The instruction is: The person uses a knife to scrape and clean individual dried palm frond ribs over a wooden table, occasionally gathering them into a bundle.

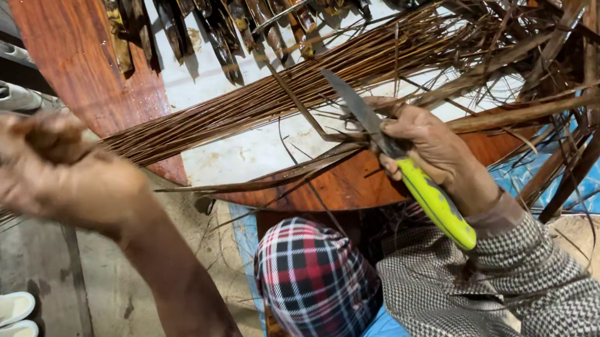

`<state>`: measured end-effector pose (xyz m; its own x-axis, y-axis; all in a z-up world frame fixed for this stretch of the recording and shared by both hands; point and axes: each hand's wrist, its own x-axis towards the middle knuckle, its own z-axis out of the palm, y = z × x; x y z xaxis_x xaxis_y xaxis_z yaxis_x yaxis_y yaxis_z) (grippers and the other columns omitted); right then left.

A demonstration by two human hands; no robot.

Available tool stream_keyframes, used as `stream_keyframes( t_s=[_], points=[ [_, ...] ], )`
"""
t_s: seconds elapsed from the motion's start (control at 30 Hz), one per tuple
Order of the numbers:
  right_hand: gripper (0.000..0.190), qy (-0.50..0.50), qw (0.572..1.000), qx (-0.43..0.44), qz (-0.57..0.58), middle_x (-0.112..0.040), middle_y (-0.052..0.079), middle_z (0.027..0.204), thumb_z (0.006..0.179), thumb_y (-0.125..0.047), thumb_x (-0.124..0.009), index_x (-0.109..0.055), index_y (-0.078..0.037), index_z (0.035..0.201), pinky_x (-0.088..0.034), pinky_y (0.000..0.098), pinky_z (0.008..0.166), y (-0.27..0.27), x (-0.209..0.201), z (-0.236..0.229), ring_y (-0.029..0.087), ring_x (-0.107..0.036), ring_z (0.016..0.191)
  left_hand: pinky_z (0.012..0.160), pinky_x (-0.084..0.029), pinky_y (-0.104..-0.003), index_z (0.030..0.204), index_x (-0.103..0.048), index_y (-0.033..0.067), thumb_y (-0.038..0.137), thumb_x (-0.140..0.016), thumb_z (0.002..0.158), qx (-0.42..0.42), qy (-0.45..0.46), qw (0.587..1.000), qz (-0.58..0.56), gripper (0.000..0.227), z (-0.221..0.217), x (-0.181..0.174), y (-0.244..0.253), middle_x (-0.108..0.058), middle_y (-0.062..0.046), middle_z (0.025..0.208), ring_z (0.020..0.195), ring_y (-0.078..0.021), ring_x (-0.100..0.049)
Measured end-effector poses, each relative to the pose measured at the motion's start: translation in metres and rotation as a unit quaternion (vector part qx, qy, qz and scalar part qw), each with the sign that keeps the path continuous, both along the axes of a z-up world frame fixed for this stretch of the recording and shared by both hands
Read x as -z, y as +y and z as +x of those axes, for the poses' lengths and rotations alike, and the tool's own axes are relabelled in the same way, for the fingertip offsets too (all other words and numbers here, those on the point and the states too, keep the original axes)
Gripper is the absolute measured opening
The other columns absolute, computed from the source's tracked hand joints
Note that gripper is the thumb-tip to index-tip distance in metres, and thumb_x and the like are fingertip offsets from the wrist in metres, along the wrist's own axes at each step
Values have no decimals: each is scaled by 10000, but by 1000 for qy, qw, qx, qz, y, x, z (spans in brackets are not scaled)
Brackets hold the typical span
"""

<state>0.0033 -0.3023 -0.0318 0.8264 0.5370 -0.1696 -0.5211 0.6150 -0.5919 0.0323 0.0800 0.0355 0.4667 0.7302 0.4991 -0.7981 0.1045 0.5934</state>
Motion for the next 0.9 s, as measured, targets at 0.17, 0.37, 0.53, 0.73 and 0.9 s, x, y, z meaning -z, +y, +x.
stream_keyframes(
  t_s=[0.17, 0.37, 0.53, 0.73, 0.9],
  points=[
    [558, 23, 995, 57, -83, -673, 268, 869, 919, -77, -670, -443, -74, 1429, -575, 304, 363, -4, 10, -3, 244, -666, 482, 445, -425, -300, 1046, -639, 69, 161, -650, 1060, -139, 28, 990, -21, 94, -33, 23, 33, -611, -115, 835, 550, -179, -483],
    [466, 37, 986, 102, -129, -666, 209, 770, 907, -67, -673, -543, 5, 1348, -543, 313, 324, 0, 7, -3, 247, -636, 442, 422, -365, -277, 1018, -557, 71, 117, -563, 1021, -211, 55, 975, -36, 46, -28, 34, 35, -570, -124, 837, 525, -169, -423],
    [585, 5, 992, 85, -94, -658, 221, 799, 910, -72, -679, -417, 1, 1429, -561, 303, 354, -1, 2, -3, 239, -649, 458, 409, -339, -265, 949, -549, 63, 130, -549, 980, -228, 80, 969, -56, 74, -7, 50, 22, -531, -91, 687, 486, -146, -416],
    [603, 33, 995, 96, 5, -685, 233, 883, 919, -33, -697, -386, -41, 1436, -584, 397, 420, -25, 50, -3, 304, -682, 523, 461, -536, -306, 1057, -540, 90, 56, -459, 1080, -68, 154, 985, -44, 91, 31, 70, -27, -588, -68, 806, 554, -173, -563],
    [123, 26, 977, 183, -104, -690, 288, 824, 976, 5, -575, -630, -65, 1060, -540, 485, 324, -62, 112, 6, 401, -654, 418, 491, -633, -386, 1069, -532, 175, 152, -582, 1040, 31, 143, 981, -125, 62, 57, 97, -39, -597, -71, 832, 592, -217, -675]
  ],
)
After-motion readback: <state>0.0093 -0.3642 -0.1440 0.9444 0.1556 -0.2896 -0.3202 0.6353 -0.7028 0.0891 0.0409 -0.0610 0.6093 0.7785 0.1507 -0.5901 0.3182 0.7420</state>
